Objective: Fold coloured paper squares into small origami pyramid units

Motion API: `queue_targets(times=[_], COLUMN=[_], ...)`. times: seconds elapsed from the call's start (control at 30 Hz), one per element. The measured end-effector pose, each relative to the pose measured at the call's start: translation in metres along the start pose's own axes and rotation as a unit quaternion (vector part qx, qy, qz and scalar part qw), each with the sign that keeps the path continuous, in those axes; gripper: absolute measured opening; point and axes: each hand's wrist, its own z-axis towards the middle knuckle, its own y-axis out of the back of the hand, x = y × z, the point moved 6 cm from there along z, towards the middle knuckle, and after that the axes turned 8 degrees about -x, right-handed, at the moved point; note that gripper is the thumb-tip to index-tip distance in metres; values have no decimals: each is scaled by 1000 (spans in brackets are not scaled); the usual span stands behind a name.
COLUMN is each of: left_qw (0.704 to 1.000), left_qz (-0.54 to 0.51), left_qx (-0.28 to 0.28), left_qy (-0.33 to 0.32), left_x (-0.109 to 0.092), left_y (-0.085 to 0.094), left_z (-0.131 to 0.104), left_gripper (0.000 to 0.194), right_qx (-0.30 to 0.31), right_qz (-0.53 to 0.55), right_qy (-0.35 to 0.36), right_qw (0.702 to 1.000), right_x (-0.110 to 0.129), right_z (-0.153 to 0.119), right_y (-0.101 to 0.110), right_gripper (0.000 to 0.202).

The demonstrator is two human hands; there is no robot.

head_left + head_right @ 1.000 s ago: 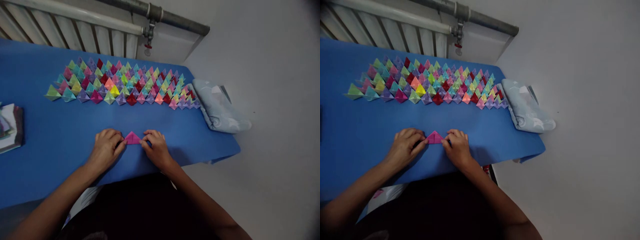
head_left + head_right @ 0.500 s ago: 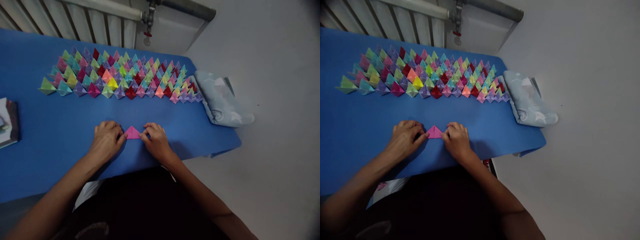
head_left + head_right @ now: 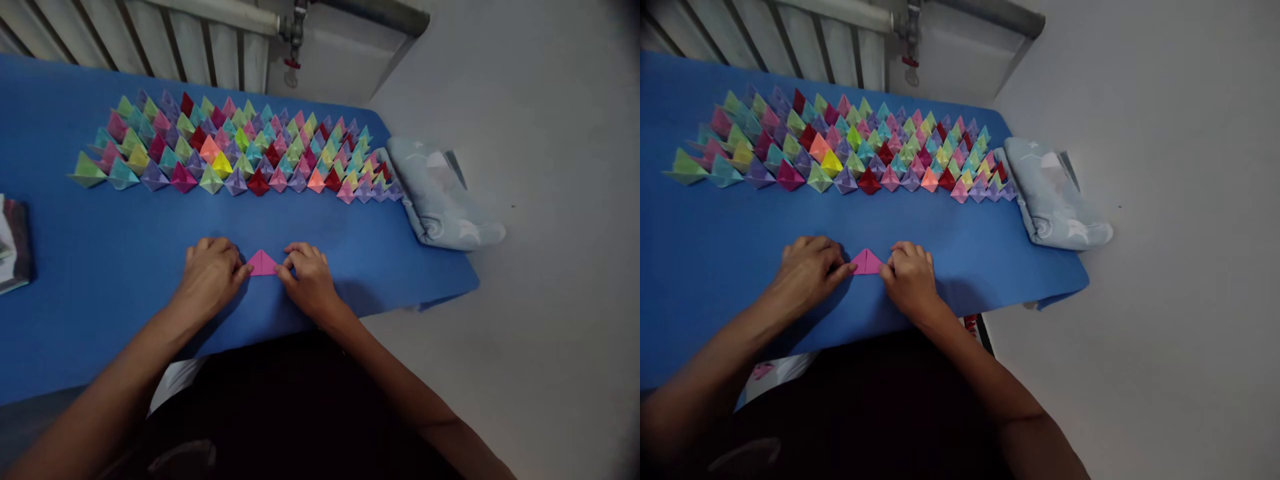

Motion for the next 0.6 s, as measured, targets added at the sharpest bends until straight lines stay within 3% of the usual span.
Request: queue_targets(times=[0.4, 0.6], left_qw=[999, 999], left_qz=[26, -10], left_qx=[27, -4], left_qy=[21, 48], left_x=[2, 9], left_y=[0, 0], left_z=[1, 0], left_gripper=[31, 30], right_qx=[10, 19], right_qz=[-7, 8], right_qy=[-20, -23], right_qw=[1000, 1000], right_x=[2, 2], right_z=[-2, -2], right_y=[1, 1], right_gripper=[17, 12])
